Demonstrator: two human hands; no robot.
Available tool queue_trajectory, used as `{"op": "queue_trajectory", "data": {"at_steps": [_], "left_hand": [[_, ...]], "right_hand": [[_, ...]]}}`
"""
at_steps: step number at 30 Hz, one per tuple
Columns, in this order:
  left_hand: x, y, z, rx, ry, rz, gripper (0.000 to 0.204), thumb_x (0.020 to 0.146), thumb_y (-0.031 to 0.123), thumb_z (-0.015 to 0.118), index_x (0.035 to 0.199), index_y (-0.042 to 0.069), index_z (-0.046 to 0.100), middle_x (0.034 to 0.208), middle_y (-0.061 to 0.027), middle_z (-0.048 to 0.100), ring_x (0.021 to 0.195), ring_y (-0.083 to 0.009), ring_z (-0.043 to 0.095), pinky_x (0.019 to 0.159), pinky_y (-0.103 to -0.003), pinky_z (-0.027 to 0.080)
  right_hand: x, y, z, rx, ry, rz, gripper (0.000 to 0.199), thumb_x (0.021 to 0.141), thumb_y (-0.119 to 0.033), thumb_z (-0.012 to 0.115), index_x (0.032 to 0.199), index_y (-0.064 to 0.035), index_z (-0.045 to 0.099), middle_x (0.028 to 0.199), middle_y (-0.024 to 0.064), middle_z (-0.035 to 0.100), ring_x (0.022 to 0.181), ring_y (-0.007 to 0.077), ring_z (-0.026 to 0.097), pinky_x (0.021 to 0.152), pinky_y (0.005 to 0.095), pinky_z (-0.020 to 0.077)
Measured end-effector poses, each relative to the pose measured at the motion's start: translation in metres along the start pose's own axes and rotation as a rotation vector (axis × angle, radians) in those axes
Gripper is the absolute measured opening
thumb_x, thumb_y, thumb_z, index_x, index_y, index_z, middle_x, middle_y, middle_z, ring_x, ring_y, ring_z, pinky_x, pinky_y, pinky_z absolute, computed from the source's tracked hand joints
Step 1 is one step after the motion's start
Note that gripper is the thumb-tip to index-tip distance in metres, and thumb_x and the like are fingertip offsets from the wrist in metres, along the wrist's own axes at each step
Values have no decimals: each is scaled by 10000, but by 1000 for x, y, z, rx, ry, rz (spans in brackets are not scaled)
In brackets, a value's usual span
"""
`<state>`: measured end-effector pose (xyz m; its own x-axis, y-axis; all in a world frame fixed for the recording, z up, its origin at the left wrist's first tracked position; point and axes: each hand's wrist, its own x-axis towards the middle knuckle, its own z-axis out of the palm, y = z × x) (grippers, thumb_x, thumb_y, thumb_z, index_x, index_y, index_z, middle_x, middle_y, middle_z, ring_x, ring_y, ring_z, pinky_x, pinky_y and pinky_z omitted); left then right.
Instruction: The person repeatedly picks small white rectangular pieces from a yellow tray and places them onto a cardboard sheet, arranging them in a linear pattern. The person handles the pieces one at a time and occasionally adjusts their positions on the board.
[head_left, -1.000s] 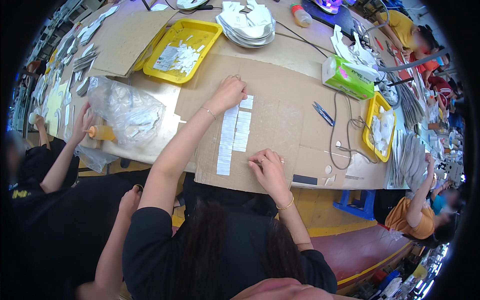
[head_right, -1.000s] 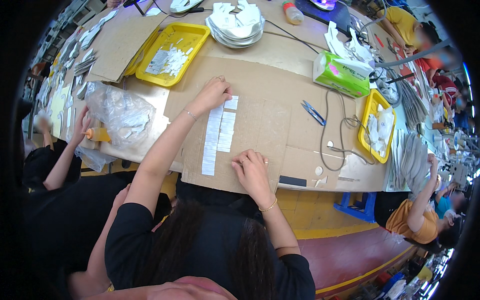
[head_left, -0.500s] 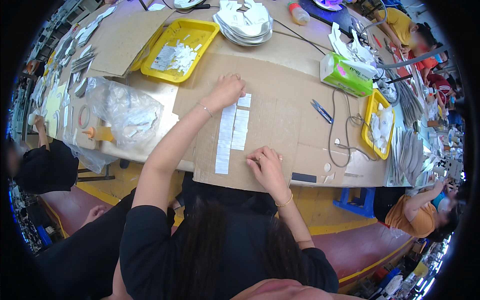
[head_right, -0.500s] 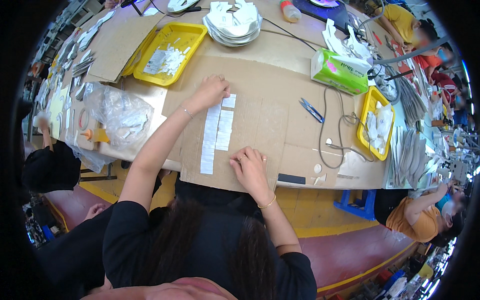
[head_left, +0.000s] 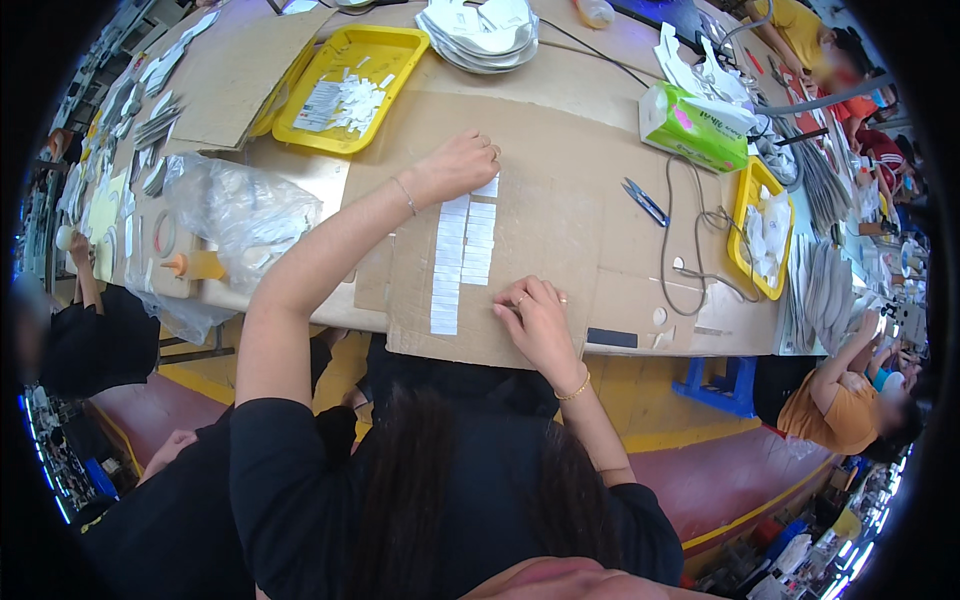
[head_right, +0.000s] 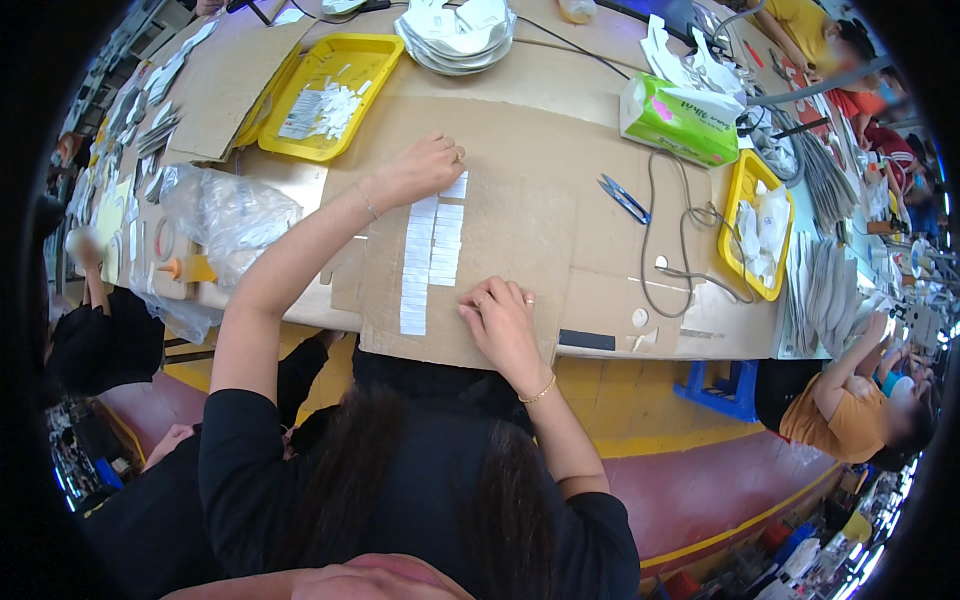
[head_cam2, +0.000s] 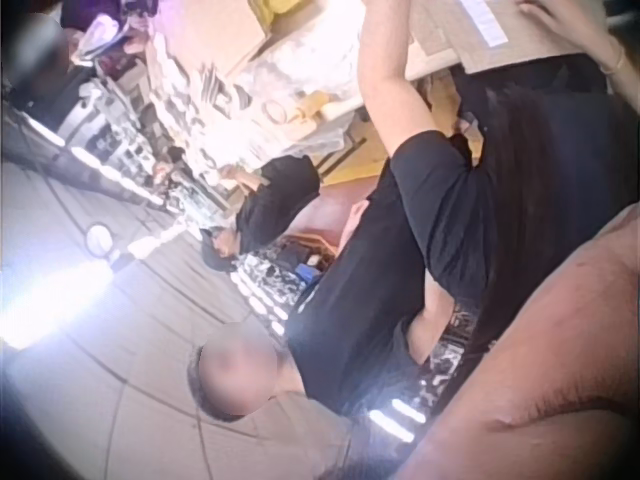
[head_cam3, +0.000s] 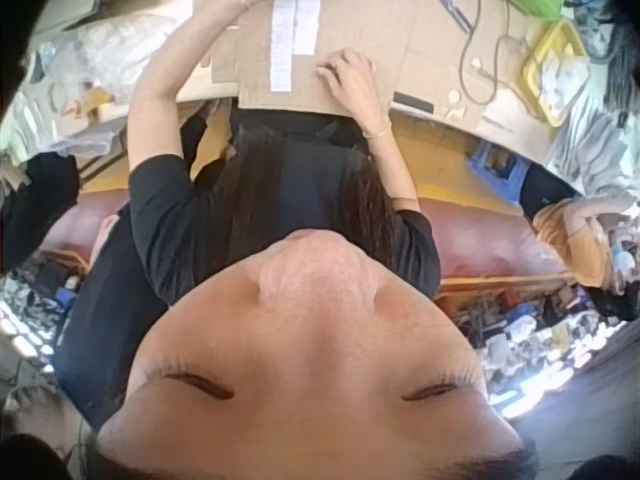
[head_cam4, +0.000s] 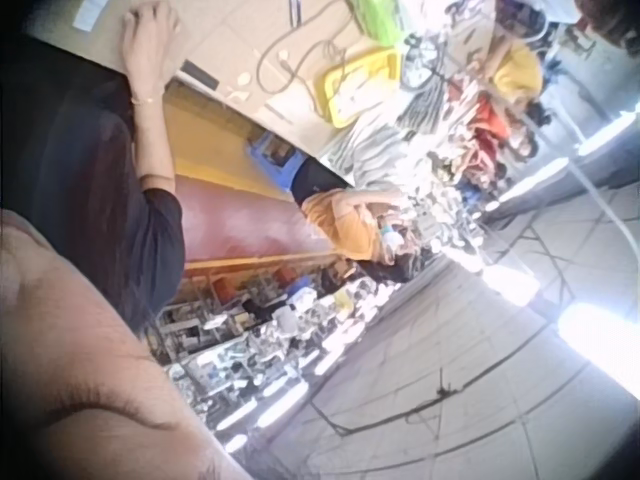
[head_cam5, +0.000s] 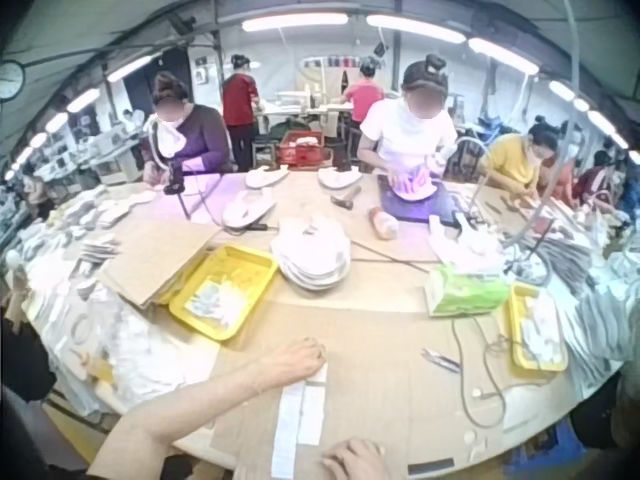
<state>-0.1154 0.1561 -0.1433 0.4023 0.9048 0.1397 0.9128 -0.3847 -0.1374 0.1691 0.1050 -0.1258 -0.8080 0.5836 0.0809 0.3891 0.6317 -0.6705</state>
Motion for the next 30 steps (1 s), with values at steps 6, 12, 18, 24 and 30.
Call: {"op": "queue_trajectory", "data": {"at_steps": [6,12,18,24,30], "left_hand": [[1,-4,-3,-191,-103,-172,111,809,172,643,809,61,651,905,-79,626,934,-266,599,856,-389,453],[-14,2,-11,-497,-56,-385,222,802,258,721,920,72,689,1012,-97,624,994,-303,583,883,-409,449],[-22,4,-11,-657,-39,-455,209,773,237,755,910,86,709,1014,-86,615,1040,-282,555,908,-394,442],[-37,19,-13,-699,-66,-516,203,737,227,790,885,112,713,1024,-69,604,1078,-283,518,948,-394,408],[-39,38,-12,-627,-46,-595,205,721,255,796,854,126,708,1009,-65,614,1070,-283,520,943,-409,384]], "right_hand": [[0,3,2,2,-6,-6,68,817,-156,703,857,-107,678,905,31,564,900,233,539,845,397,349],[0,2,5,-22,18,-20,78,809,-141,711,871,-101,685,910,32,576,907,231,549,836,395,348],[-1,2,2,-9,-23,10,88,840,-147,697,910,-94,697,931,40,587,908,228,548,864,379,340],[0,3,3,-9,-12,0,85,833,-142,697,900,-90,693,929,44,584,903,231,545,853,375,340],[0,1,3,-18,-1,-3,88,826,-139,703,898,-90,692,926,41,580,900,226,544,846,369,338]]}}
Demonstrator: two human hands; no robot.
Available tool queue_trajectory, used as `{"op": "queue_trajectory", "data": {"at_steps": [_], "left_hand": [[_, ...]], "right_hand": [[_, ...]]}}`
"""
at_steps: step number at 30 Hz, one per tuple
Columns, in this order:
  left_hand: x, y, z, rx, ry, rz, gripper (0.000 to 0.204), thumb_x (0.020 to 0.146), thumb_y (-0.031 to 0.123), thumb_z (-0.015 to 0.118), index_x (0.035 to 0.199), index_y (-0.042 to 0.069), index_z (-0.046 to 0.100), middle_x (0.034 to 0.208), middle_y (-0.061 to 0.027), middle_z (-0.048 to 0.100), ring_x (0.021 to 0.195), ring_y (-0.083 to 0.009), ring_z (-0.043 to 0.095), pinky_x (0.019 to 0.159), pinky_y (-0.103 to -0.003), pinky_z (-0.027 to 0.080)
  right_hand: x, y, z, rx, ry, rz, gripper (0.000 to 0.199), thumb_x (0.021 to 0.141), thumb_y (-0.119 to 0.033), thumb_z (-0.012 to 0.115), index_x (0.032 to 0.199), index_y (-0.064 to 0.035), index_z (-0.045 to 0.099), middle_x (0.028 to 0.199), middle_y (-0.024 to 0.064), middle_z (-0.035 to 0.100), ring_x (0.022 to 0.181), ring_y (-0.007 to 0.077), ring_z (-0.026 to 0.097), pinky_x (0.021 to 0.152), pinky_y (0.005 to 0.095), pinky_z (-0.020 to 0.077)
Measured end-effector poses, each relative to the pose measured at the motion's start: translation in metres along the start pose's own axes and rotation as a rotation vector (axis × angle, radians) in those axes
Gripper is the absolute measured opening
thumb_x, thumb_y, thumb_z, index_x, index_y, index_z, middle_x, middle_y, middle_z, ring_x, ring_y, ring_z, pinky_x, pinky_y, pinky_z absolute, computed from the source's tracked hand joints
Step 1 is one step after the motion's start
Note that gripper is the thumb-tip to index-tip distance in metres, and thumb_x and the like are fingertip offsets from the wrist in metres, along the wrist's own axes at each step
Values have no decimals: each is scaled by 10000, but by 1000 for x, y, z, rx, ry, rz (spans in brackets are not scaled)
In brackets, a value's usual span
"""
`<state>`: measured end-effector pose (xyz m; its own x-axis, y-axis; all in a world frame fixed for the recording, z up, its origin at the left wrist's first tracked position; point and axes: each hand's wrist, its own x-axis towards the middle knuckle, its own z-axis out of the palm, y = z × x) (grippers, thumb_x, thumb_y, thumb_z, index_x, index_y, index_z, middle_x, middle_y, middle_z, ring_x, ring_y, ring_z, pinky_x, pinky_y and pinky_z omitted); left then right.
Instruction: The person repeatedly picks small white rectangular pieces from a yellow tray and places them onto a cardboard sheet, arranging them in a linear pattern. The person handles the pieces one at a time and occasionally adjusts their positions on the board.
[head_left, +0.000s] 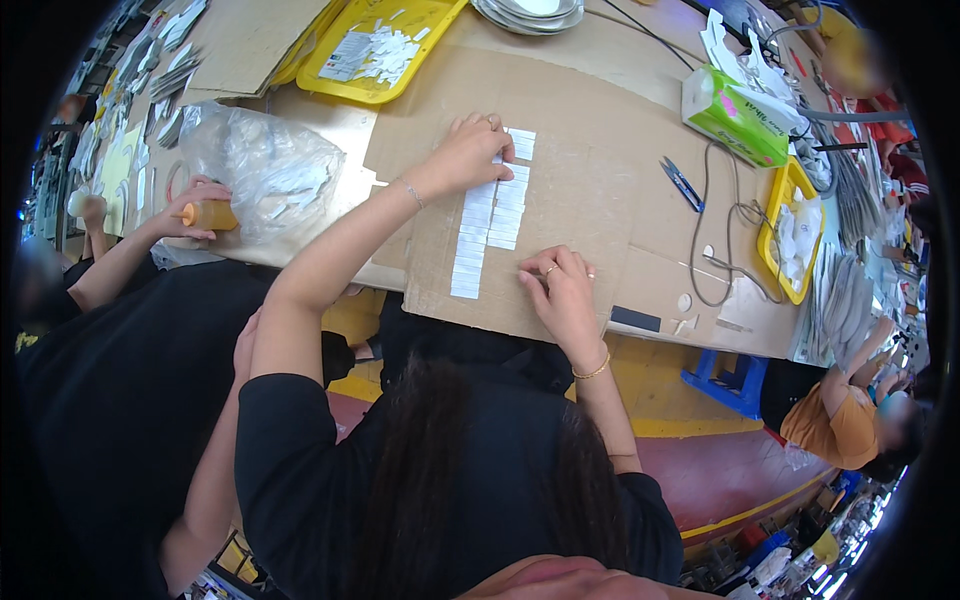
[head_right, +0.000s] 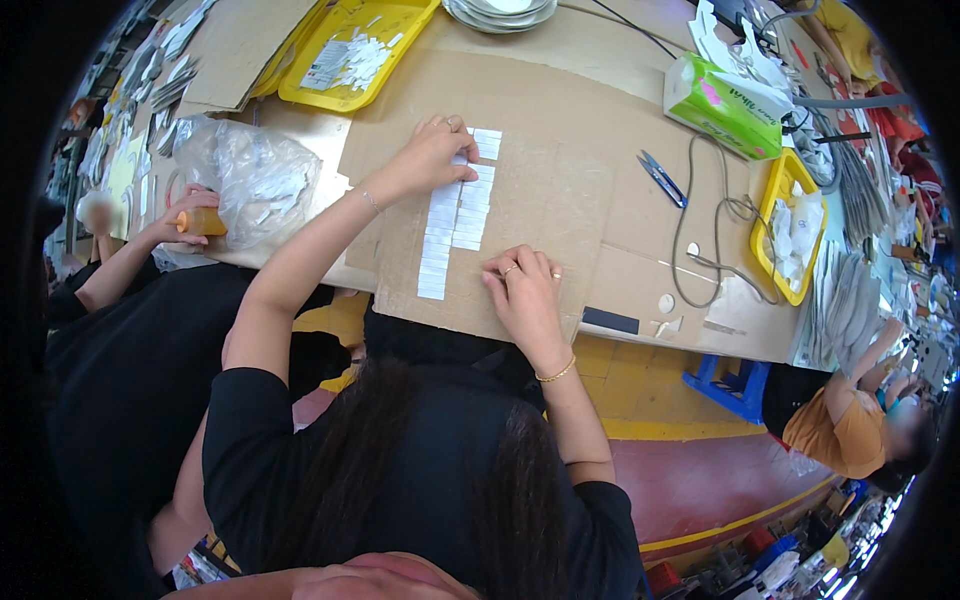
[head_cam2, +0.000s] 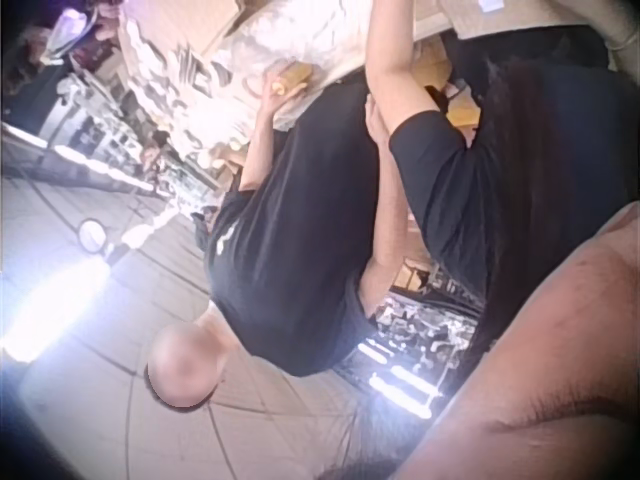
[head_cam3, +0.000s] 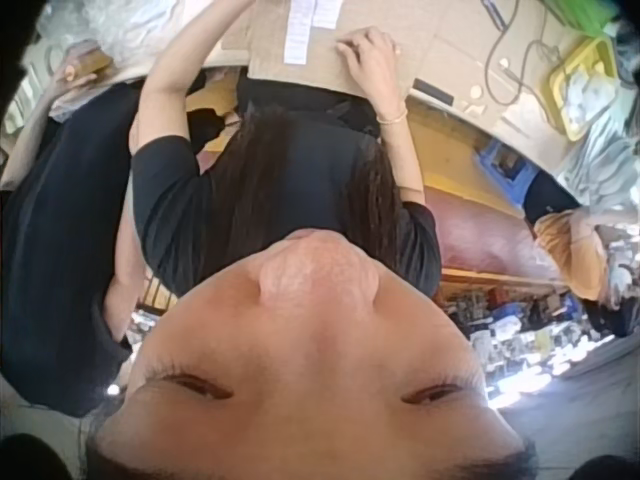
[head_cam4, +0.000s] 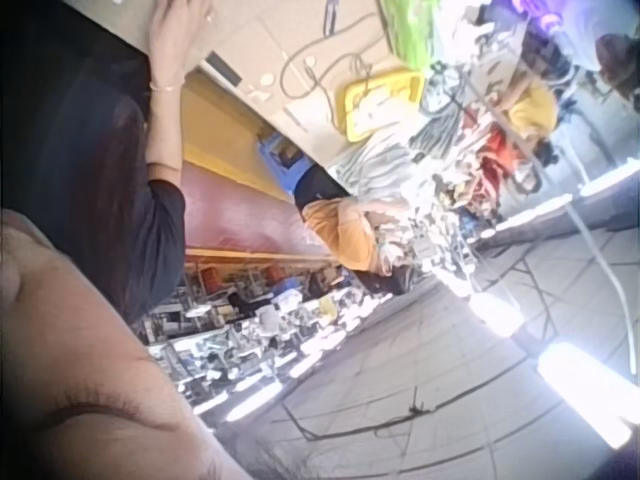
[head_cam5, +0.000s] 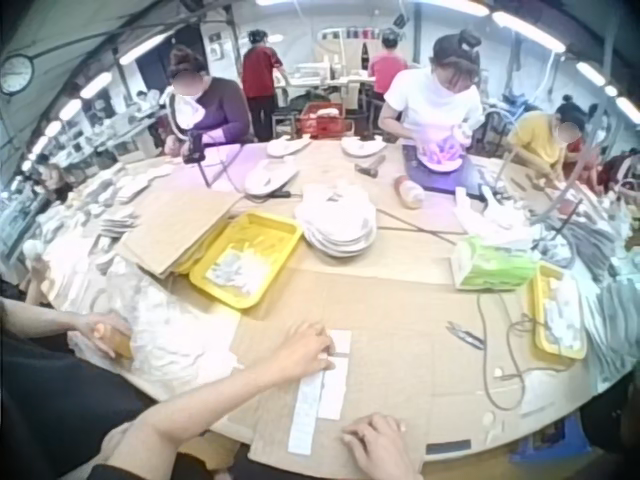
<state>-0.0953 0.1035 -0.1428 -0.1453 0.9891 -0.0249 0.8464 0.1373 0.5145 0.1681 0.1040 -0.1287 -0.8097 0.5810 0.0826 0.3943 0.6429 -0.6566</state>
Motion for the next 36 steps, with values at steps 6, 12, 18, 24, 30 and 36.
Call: {"op": "queue_trajectory", "data": {"at_steps": [6,12,18,24,30,36], "left_hand": [[1,3,3,7,-43,-102,158,736,241,775,820,126,707,1014,-80,628,1083,-289,526,922,-428,384],[1,7,0,-31,4,-89,74,762,179,710,771,106,707,943,-113,651,1033,-317,555,923,-440,380],[-5,27,-19,-408,-56,-167,114,810,133,705,834,28,667,870,-84,672,836,-201,625,771,-309,463],[-20,49,-44,-1084,-97,-262,189,859,92,694,999,-13,620,848,-69,684,744,-108,626,691,-222,483],[-52,85,-51,-1188,-78,-228,196,872,75,695,1034,-25,651,889,-64,684,782,-92,619,736,-218,494],[-76,119,-60,-944,0,-83,128,839,94,700,945,22,708,800,10,652,752,-72,567,664,-215,452]], "right_hand": [[0,-1,1,-1,-3,3,95,824,-133,705,908,-90,698,919,36,574,898,222,538,847,368,335],[0,0,1,1,-9,14,92,826,-133,705,908,-90,700,907,31,569,899,222,537,851,370,339],[1,-1,3,39,-1,56,118,826,-143,711,922,-76,695,919,46,572,921,237,550,882,382,348],[5,2,5,114,117,145,117,850,-130,704,946,-66,688,943,79,575,910,223,557,815,344,419],[5,10,-18,742,247,353,141,902,-134,685,981,-17,675,988,49,568,883,141,550,805,275,446],[7,-9,-43,1529,73,258,107,909,-89,676,970,-3,688,951,54,644,857,114,568,775,246,446]]}}
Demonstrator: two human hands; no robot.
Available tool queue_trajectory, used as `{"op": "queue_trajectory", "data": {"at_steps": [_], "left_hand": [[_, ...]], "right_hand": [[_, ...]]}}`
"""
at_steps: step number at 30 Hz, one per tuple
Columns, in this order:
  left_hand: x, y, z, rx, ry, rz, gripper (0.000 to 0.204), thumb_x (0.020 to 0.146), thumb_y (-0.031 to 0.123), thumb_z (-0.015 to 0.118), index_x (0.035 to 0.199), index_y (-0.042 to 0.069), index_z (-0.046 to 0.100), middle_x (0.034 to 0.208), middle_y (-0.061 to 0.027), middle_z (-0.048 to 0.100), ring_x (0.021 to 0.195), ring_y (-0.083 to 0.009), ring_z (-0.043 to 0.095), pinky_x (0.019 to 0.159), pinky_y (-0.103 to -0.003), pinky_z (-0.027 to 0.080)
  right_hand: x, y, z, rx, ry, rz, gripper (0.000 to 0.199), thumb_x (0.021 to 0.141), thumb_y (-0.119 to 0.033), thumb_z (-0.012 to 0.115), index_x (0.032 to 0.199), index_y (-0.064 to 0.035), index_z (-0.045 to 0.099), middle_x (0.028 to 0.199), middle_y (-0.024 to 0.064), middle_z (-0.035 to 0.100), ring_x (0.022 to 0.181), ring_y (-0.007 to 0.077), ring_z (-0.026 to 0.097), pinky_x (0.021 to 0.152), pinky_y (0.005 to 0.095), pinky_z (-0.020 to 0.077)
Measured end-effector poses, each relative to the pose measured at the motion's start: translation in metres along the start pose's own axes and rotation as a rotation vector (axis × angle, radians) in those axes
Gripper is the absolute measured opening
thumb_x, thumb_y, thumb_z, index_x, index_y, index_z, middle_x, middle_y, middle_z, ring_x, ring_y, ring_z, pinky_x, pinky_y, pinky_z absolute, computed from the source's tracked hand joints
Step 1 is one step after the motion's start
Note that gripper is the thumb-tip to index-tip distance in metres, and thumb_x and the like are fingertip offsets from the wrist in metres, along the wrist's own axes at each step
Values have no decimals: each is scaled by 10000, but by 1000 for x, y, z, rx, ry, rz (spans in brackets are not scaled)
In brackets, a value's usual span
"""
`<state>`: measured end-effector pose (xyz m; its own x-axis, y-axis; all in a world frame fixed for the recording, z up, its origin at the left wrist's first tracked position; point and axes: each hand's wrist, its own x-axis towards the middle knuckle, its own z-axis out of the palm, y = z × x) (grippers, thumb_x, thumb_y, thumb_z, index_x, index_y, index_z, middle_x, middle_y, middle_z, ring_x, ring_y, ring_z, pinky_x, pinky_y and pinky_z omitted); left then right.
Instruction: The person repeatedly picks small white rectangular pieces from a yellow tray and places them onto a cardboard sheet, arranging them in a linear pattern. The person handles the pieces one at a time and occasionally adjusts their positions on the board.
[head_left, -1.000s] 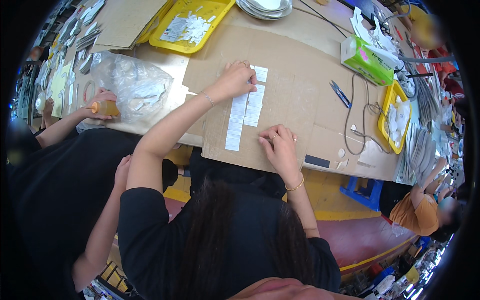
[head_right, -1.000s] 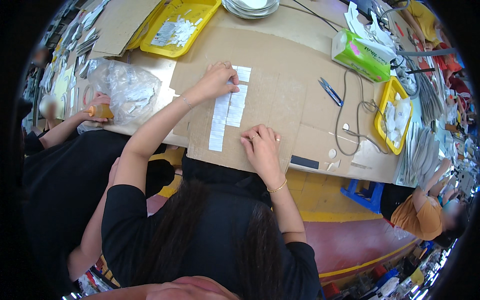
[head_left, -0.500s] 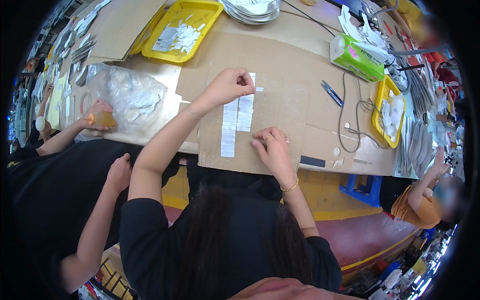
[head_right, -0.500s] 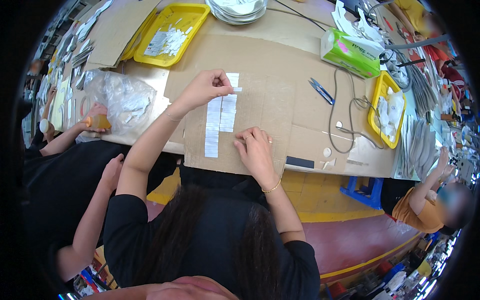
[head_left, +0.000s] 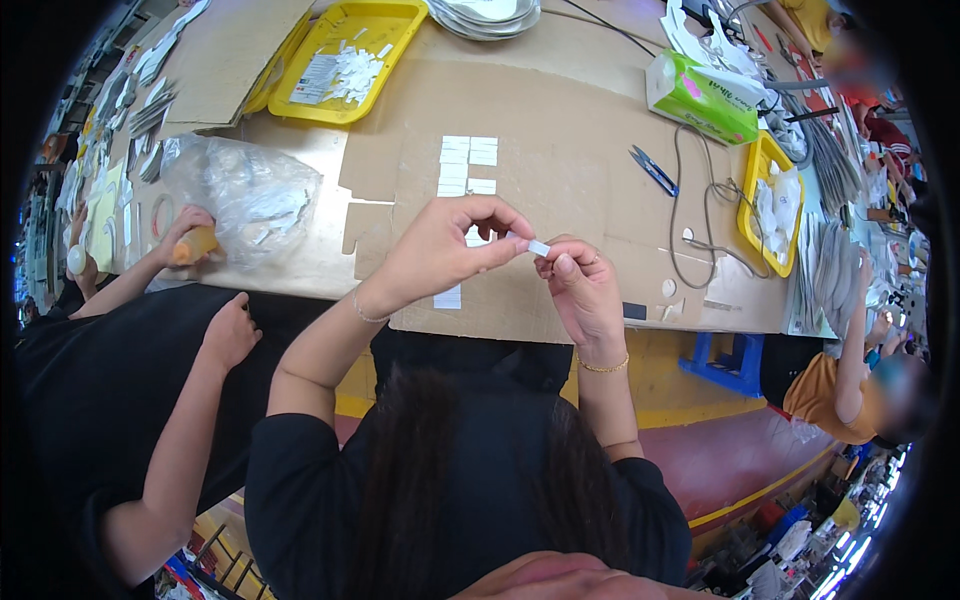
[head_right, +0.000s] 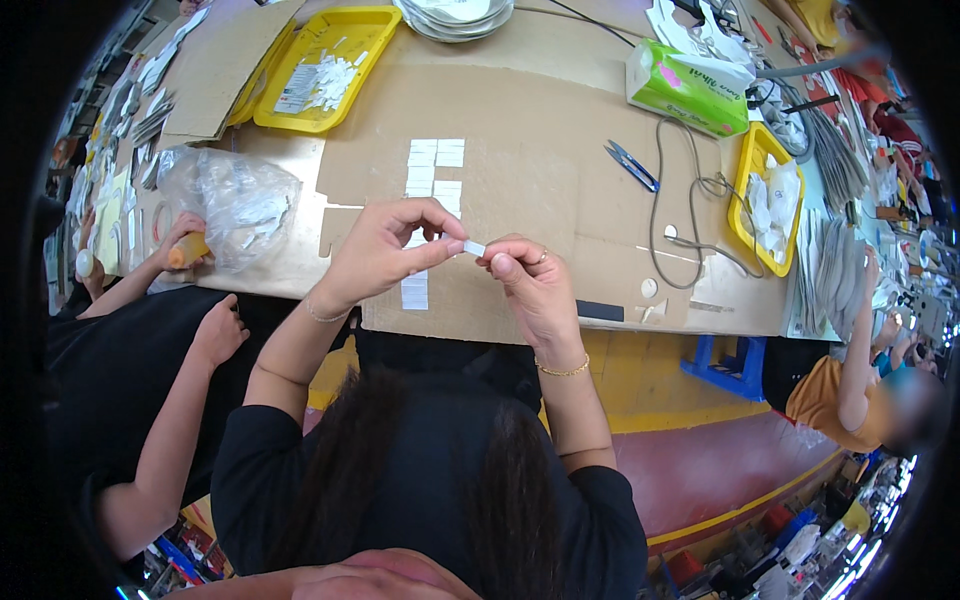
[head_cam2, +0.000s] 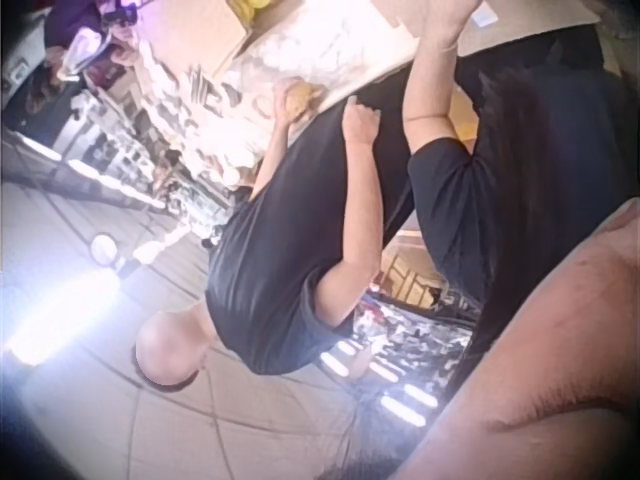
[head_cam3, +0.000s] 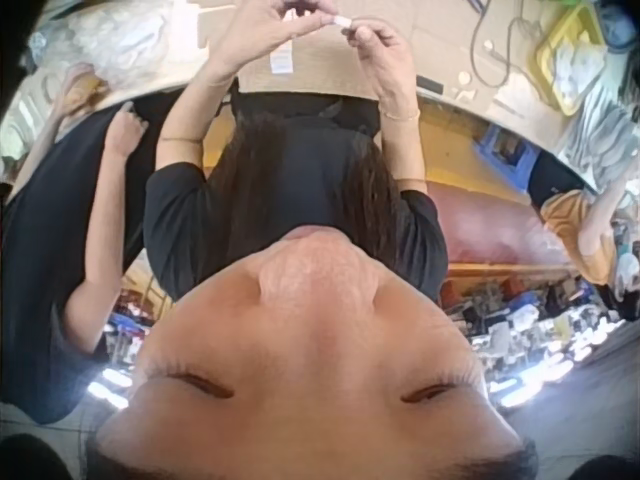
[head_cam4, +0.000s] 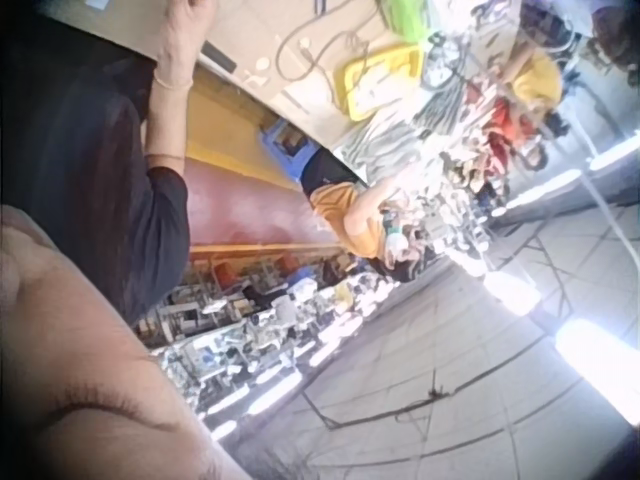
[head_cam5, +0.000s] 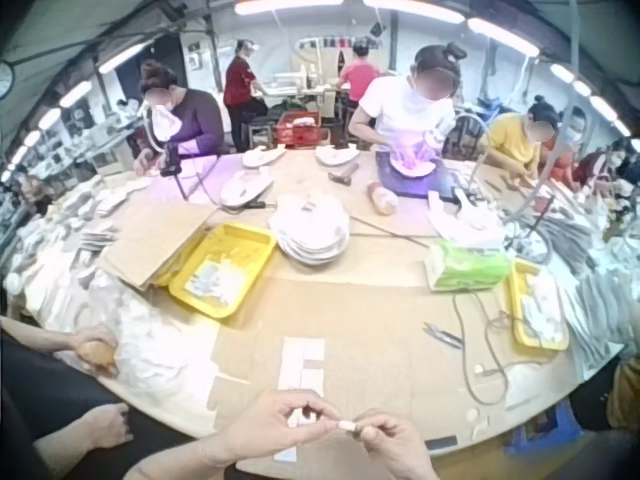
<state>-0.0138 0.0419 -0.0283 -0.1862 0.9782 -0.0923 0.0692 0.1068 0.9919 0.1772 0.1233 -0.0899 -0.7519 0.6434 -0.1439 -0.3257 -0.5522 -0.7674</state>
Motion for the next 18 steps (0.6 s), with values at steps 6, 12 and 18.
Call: {"op": "queue_trajectory", "data": {"at_steps": [6,12,18], "left_hand": [[-18,21,1,97,-27,144,98,807,28,711,903,11,704,847,-68,682,791,-144,617,730,-274,474],[-26,31,4,204,-22,376,147,755,-31,723,884,38,704,811,-65,687,757,-190,648,724,-296,478],[-35,38,2,292,-35,489,181,733,-54,731,873,56,695,820,-48,688,768,-183,658,761,-314,466]], "right_hand": [[-4,-12,18,-72,-85,-52,86,842,-25,720,924,-4,705,913,59,648,866,125,582,768,248,448],[-18,-26,33,-343,-68,-200,130,783,-4,762,902,-8,711,897,59,650,825,126,583,727,252,452],[-25,-35,48,-568,-55,-411,190,724,-10,803,891,-35,715,846,54,657,774,149,599,691,256,429]]}}
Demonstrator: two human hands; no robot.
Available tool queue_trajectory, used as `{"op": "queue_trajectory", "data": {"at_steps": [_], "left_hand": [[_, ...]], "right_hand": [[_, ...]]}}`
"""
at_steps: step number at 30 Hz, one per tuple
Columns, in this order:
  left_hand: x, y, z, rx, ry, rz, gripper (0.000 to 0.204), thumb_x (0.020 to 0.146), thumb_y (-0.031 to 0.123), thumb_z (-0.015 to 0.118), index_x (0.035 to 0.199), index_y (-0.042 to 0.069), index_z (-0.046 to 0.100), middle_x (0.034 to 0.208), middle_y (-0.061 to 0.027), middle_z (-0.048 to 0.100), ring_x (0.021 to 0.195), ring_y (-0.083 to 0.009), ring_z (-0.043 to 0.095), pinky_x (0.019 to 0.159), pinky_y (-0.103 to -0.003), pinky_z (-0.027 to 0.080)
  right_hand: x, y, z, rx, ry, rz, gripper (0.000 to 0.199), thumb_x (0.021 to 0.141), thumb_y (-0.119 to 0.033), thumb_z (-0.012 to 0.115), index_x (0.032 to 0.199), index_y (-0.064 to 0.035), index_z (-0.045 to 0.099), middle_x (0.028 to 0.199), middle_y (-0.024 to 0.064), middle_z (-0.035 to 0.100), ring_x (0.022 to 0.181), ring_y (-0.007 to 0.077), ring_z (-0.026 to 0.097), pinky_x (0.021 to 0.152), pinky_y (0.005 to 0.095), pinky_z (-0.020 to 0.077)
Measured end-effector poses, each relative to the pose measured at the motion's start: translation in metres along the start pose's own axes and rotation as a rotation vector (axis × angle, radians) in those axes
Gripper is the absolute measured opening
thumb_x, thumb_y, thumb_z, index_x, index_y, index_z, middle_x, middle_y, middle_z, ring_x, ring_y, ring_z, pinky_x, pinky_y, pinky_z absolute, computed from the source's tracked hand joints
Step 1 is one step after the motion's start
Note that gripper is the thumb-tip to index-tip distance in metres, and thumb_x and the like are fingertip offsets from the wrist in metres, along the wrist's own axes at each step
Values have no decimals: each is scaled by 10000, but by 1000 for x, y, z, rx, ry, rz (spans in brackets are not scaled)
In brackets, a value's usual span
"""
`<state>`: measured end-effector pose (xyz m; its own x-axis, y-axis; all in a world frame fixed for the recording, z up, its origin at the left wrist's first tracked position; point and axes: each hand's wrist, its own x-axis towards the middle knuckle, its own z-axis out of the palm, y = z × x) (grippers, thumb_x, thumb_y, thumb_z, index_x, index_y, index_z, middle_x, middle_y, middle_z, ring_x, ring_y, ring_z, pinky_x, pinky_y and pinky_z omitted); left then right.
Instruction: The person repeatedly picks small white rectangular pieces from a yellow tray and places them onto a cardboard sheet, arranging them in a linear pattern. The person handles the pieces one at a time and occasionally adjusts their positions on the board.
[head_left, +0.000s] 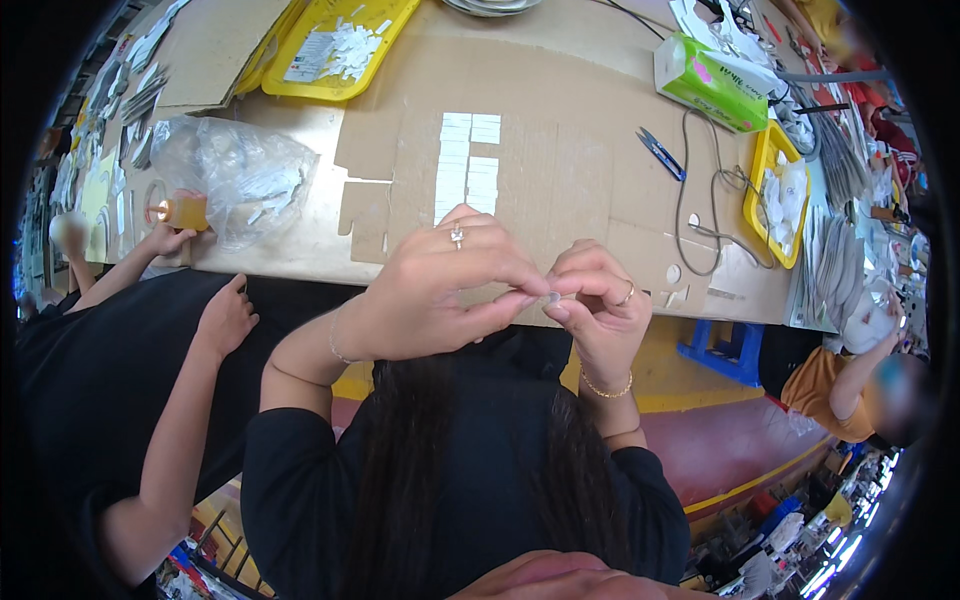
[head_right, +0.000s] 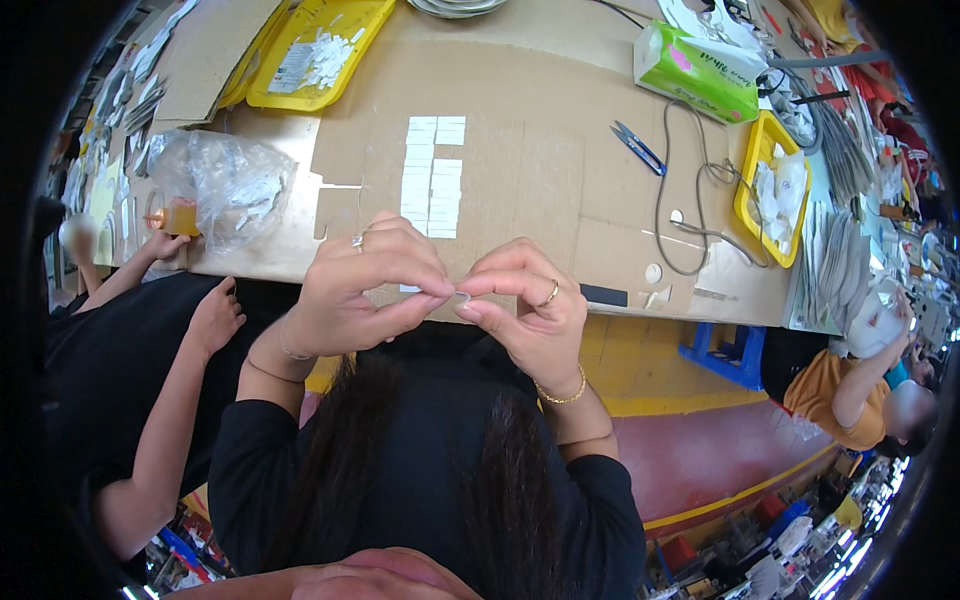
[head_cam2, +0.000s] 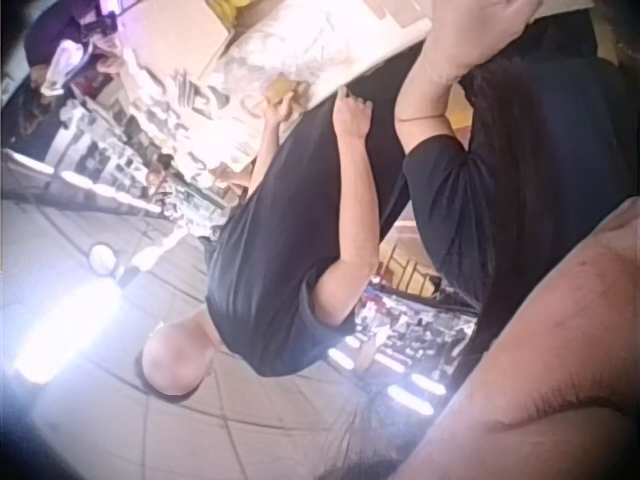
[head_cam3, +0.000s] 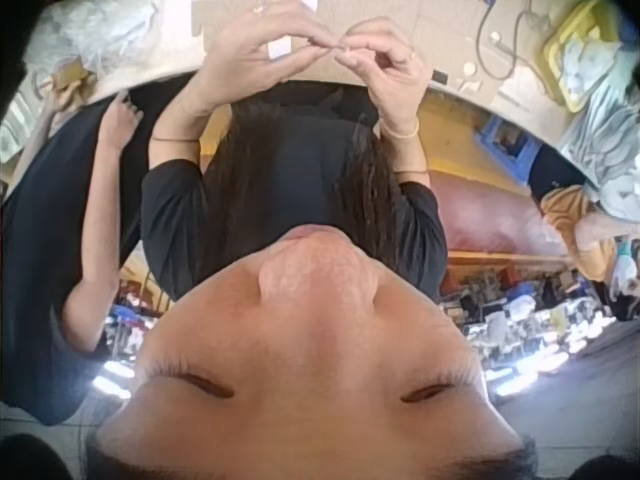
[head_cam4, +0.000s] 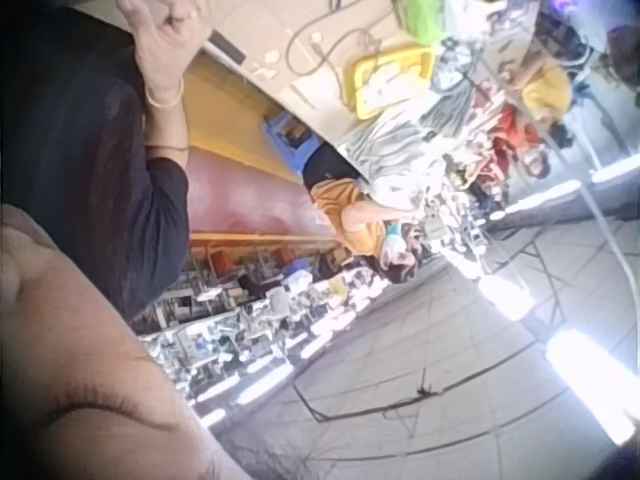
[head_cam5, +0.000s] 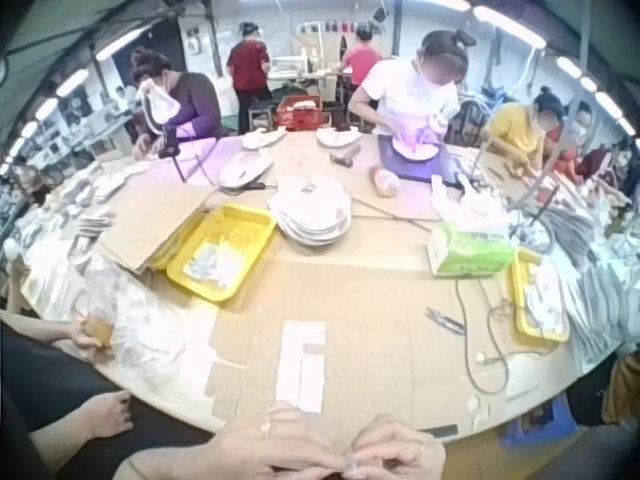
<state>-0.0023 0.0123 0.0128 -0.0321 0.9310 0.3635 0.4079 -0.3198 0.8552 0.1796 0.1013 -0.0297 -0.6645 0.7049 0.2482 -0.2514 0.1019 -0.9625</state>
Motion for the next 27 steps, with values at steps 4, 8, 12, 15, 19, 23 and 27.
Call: {"op": "queue_trajectory", "data": {"at_steps": [4,8,12,15,19,23,27], "left_hand": [[-2,10,1,22,63,45,218,726,-52,750,896,72,693,829,-44,689,766,-188,656,770,-332,454],[-7,18,-5,69,9,37,283,723,-28,778,951,106,678,832,-14,692,768,-192,655,758,-343,434],[-11,19,-6,55,13,90,313,740,-9,774,1008,122,678,847,0,664,783,-172,640,767,-320,415],[-14,17,-5,22,53,115,323,741,-9,773,1025,116,684,854,-6,651,792,-168,637,772,-308,405],[-16,16,-4,14,81,143,374,734,-11,781,1069,113,668,852,-8,658,797,-178,647,768,-313,400],[-16,16,-4,16,87,149,394,727,-6,791,1080,107,659,848,-7,662,795,-180,650,764,-310,396],[-15,15,-4,18,76,154,394,727,-4,792,1080,106,659,850,-7,662,798,-181,651,762,-309,391]], "right_hand": [[4,-10,2,-178,-25,-182,206,697,-64,832,864,-69,712,825,31,657,750,165,603,708,290,402],[3,-23,2,-298,-48,-253,231,670,-123,852,851,-103,709,824,3,654,741,157,597,709,322,371],[5,-29,3,-364,-79,-301,242,656,-151,856,848,-125,710,820,-13,649,741,148,593,692,329,346],[6,-31,5,-374,-89,-307,244,655,-159,856,850,-135,712,818,-23,647,745,144,593,699,330,341],[7,-33,5,-395,-102,-302,245,656,-156,859,854,-146,715,816,-37,649,750,134,596,716,326,335],[7,-33,6,-388,-87,-295,238,662,-157,858,856,-155,720,818,-46,653,755,121,597,727,325,333],[7,-33,6,-388,-79,-293,233,664,-160,858,854,-162,723,817,-50,654,754,117,597,730,325,332]]}}
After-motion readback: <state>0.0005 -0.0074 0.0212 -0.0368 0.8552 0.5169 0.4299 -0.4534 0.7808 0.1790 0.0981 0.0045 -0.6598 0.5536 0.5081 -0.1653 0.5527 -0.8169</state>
